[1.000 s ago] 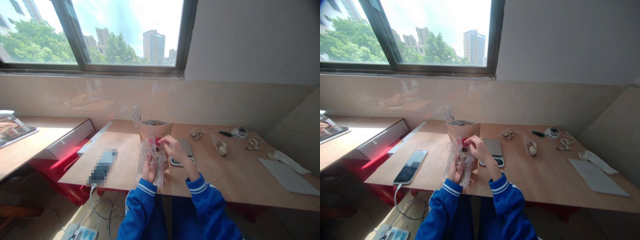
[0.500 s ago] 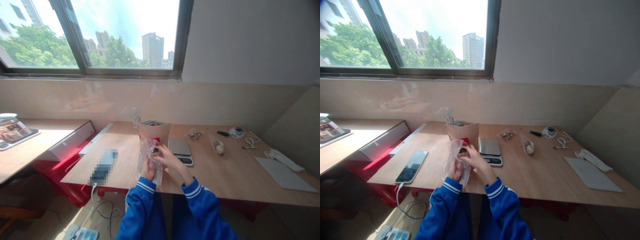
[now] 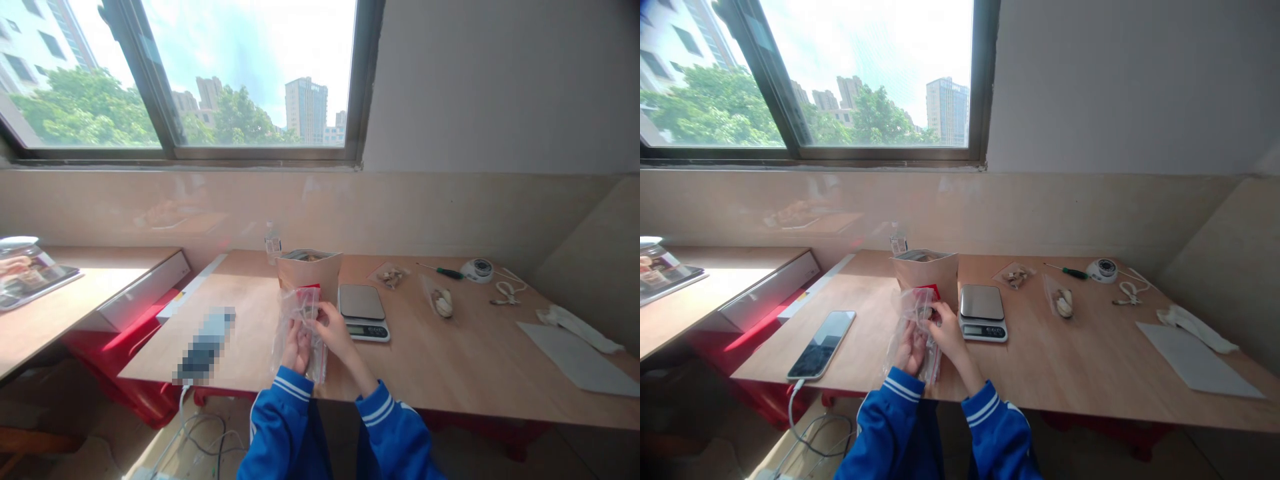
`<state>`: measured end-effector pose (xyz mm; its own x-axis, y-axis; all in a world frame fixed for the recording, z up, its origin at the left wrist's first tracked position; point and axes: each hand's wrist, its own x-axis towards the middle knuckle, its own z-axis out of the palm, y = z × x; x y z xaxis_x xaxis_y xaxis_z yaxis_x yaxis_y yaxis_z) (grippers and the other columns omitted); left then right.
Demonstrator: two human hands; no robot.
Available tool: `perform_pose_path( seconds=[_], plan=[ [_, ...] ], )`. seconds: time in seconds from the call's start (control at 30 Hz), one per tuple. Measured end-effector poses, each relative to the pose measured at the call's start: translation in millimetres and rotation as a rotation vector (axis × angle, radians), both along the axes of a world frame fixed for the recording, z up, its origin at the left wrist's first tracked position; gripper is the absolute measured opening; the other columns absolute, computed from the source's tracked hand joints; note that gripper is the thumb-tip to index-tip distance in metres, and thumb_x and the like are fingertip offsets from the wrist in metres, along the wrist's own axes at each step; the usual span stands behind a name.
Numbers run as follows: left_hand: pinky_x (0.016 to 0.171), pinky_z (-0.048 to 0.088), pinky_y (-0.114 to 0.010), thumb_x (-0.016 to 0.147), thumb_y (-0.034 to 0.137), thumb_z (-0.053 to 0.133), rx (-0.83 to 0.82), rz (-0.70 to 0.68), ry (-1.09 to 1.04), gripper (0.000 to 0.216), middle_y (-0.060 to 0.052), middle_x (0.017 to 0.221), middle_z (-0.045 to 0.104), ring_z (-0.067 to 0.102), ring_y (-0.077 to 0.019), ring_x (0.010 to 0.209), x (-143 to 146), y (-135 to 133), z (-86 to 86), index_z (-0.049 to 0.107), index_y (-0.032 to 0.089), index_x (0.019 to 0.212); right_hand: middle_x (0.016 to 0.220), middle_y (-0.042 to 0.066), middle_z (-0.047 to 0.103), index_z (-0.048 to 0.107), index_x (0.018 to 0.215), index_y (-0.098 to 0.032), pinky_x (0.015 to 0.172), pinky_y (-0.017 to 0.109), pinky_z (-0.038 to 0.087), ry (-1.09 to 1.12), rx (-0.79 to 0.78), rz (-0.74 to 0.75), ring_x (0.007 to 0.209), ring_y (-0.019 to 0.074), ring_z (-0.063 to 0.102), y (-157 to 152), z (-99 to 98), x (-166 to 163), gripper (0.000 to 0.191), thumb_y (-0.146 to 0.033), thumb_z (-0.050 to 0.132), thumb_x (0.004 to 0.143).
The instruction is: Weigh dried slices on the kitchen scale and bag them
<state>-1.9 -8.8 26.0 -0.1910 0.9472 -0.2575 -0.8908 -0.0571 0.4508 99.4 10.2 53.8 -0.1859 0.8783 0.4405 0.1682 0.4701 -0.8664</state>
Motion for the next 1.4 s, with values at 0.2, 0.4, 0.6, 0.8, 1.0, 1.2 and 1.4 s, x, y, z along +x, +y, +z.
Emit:
perform_pose_path(
  seconds=[0.2,0.4,0.6,0.8,1.0,1.2,1.4],
  plan=[
    [0.075,0.055,-0.023,0.087,0.006,0.046,-0.024,-0.010,0.022,0.021,-0.008,0.092,0.069,0.069,-0.0134,0.080,0.3,3.0,-3.8,0.058,0.014,0.102,0.099,0.004,0.064,0.064,0.102,-0.020,0.080,0.031,0.050,0.087,-0.061,-0.025,0.088,0.0177,0.061,-1.9,4.2,2.4,0.028,-0.015,0.060,0.074],
    [0.077,0.056,-0.024,0.085,0.005,0.048,-0.032,-0.003,0.028,0.020,-0.008,0.092,0.070,0.069,-0.0141,0.082,2.7,0.1,2.3,0.059,0.013,0.099,0.098,0.004,0.065,0.064,0.102,-0.021,0.079,0.029,0.051,0.110,-0.064,-0.036,0.087,0.0171,0.062,-3.6,10.5,7.5,0.027,-0.018,0.060,0.075],
    [0.084,0.054,-0.026,0.085,0.007,0.050,0.016,-0.052,0.014,0.018,-0.010,0.094,0.070,0.068,-0.0153,0.087,0.4,-1.1,-0.3,0.060,0.009,0.099,0.099,0.005,0.068,0.065,0.098,-0.020,0.083,0.031,0.051,0.142,-0.109,0.026,0.089,0.0178,0.064,-4.2,21.5,9.4,0.023,-0.019,0.057,0.077],
    [0.072,0.055,-0.026,0.079,0.003,0.049,-0.019,-0.044,0.026,0.022,-0.007,0.087,0.071,0.069,-0.0166,0.079,1.1,-3.0,2.5,0.063,0.011,0.095,0.100,0.005,0.068,0.066,0.097,-0.019,0.083,0.033,0.050,-0.070,-0.076,0.075,0.090,0.0191,0.063,-0.7,19.4,12.2,0.027,-0.011,0.053,0.075],
    [0.074,0.055,-0.028,0.081,0.010,0.054,-0.048,-0.119,0.062,0.021,-0.009,0.086,0.071,0.069,-0.0192,0.079,3.5,-3.7,6.5,0.065,0.010,0.098,0.100,0.005,0.069,0.066,0.097,-0.020,0.084,0.033,0.049,-0.061,-0.059,0.038,0.091,0.0191,0.063,-2.7,15.4,10.7,0.023,-0.014,0.054,0.078],
    [0.074,0.056,-0.025,0.079,0.004,0.057,-0.019,-0.036,0.110,0.020,-0.006,0.089,0.071,0.069,-0.0159,0.080,4.4,-1.5,1.8,0.062,0.014,0.096,0.094,0.006,0.069,0.063,0.093,-0.019,0.082,0.033,0.050,0.118,-0.123,-0.110,0.088,0.0194,0.064,-4.6,11.0,1.8,0.016,-0.020,0.057,0.078],
    [0.073,0.054,-0.019,0.079,0.001,0.055,-0.007,0.031,0.184,0.015,-0.003,0.080,0.068,0.068,-0.0118,0.075,4.2,0.5,-2.3,0.061,0.014,0.084,0.091,0.005,0.068,0.067,0.086,-0.020,0.082,0.033,0.050,0.098,-0.036,-0.122,0.087,0.0188,0.063,-9.6,13.1,-5.0,0.014,-0.016,0.057,0.076]
  ],
)
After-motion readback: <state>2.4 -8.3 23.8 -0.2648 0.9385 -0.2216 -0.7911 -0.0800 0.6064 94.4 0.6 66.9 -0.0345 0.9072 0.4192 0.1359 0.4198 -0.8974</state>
